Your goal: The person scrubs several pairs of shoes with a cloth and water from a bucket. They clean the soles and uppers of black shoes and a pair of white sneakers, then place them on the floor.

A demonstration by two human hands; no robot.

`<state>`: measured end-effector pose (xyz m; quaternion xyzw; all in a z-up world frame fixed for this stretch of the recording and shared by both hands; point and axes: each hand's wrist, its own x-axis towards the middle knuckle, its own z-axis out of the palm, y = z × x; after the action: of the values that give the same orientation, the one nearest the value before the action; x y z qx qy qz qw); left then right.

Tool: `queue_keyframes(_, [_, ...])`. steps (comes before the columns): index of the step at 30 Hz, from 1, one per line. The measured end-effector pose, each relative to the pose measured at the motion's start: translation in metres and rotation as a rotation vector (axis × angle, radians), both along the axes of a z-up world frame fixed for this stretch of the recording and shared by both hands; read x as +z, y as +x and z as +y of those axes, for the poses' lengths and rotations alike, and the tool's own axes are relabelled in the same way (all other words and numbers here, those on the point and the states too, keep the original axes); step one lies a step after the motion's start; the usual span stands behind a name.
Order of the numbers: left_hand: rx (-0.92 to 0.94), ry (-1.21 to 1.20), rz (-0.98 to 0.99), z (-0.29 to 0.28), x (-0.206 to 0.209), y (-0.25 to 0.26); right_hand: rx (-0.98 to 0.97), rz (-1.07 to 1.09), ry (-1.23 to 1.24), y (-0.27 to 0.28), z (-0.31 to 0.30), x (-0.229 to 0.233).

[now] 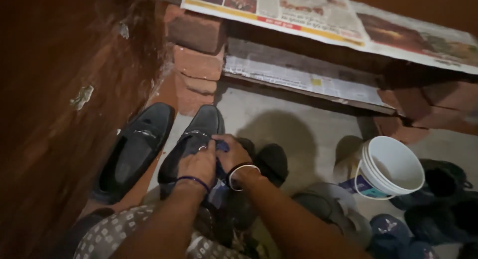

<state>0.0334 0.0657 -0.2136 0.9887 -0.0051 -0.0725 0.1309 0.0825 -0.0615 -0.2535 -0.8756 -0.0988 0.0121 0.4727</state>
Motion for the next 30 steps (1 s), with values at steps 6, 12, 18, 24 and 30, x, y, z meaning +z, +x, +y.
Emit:
queue_keyframes(6, [0.04,0.098,0.032,-0.006,-0.027,0.002,0.038,0.093,0.007,0.002,0.0,-0.017])
queue_keyframes(12, [0.215,0.052,0.131,-0.001,-0.066,0.013,0.189,0.018,0.091,0.013,0.012,-0.059])
queue_keyframes(18, [0.148,0.083,0.234,0.001,-0.063,0.012,0.265,-0.01,0.012,0.018,0.014,-0.062])
queue_keyframes(24, [0.167,0.034,0.249,0.025,-0.03,0.02,0.055,0.095,-0.204,0.003,0.043,0.01])
queue_keyframes(30, [0.217,0.227,0.134,0.078,0.006,0.027,0.058,-0.018,-0.236,0.01,0.105,0.049])
